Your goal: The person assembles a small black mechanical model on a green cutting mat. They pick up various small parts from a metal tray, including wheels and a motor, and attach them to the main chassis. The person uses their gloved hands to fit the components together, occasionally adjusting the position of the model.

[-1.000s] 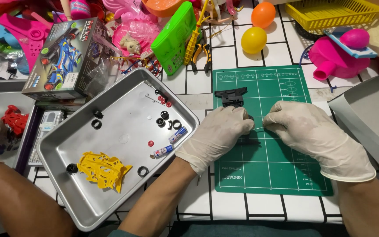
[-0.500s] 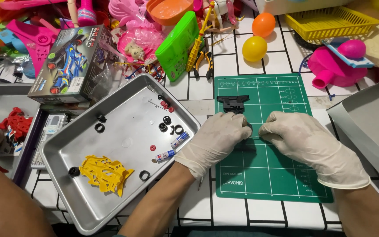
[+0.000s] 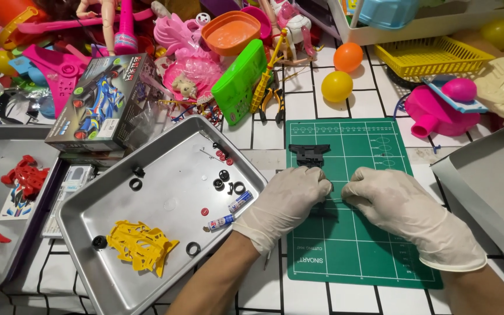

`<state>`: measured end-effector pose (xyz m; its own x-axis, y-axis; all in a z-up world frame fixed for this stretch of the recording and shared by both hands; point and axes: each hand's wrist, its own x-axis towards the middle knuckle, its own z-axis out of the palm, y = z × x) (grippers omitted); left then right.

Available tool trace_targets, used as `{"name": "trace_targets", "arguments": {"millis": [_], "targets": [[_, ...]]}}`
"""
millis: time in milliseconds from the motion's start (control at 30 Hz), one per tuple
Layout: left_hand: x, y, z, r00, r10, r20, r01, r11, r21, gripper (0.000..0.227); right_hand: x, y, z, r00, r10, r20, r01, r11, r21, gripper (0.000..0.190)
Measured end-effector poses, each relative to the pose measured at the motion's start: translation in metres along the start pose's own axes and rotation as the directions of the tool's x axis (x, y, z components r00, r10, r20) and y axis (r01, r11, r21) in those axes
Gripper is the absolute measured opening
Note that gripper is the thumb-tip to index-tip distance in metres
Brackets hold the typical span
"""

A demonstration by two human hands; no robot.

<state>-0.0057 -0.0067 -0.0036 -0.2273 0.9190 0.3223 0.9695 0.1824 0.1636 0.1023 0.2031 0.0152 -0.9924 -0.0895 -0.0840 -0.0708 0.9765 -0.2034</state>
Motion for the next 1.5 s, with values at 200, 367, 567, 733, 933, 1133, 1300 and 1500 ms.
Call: {"name": "trace_targets", "arguments": {"millis": [200, 367, 567, 733, 933, 1133, 1300, 1500], "targets": [[-0.002, -0.004, -0.004, 0.998, 0.012, 0.054, -0.007, 0.996, -0.095, 0.006, -0.001, -0.004, -0.003, 0.999, 0.014, 0.034, -0.012, 0.999, -0.046, 0.013], [0.0, -0.003, -0.005, 0.998, -0.009, 0.059, 0.015, 0.995, -0.101, 0.008, -0.002, -0.005, -0.004, 1.0, -0.013, 0.026, 0.014, 0.998, -0.061, 0.013], [0.003, -0.001, -0.004, 0.995, -0.006, 0.102, 0.005, 1.0, 0.013, 0.003, -0.001, -0.006, -0.004, 1.0, -0.013, 0.016, 0.014, 0.998, -0.058, 0.012], [0.002, -0.003, 0.002, 0.999, 0.003, 0.05, -0.002, 1.0, -0.006, 0.004, -0.001, -0.006, -0.005, 0.999, 0.037, 0.039, -0.036, 0.999, -0.041, 0.013], [-0.003, -0.002, -0.006, 0.996, -0.016, 0.082, 0.023, 0.997, -0.08, 0.002, -0.002, -0.005, -0.004, 1.0, 0.021, 0.003, -0.021, 1.0, -0.008, 0.012], [-0.005, -0.003, -0.002, 0.991, -0.084, 0.107, 0.101, 0.982, -0.157, 0.011, -0.001, -0.002, -0.001, 1.0, -0.01, 0.004, 0.01, 0.999, -0.031, 0.009], [-0.004, 0.001, -0.026, 0.977, -0.114, 0.178, 0.151, 0.966, -0.211, 0.011, -0.001, -0.006, -0.002, 0.999, -0.042, -0.004, 0.042, 0.998, 0.039, 0.011], [-0.009, -0.003, -0.024, 0.969, -0.146, 0.2, 0.181, 0.969, -0.169, 0.019, -0.003, -0.012, -0.003, 0.998, -0.056, -0.042, 0.058, 0.997, 0.054, 0.013]]}}
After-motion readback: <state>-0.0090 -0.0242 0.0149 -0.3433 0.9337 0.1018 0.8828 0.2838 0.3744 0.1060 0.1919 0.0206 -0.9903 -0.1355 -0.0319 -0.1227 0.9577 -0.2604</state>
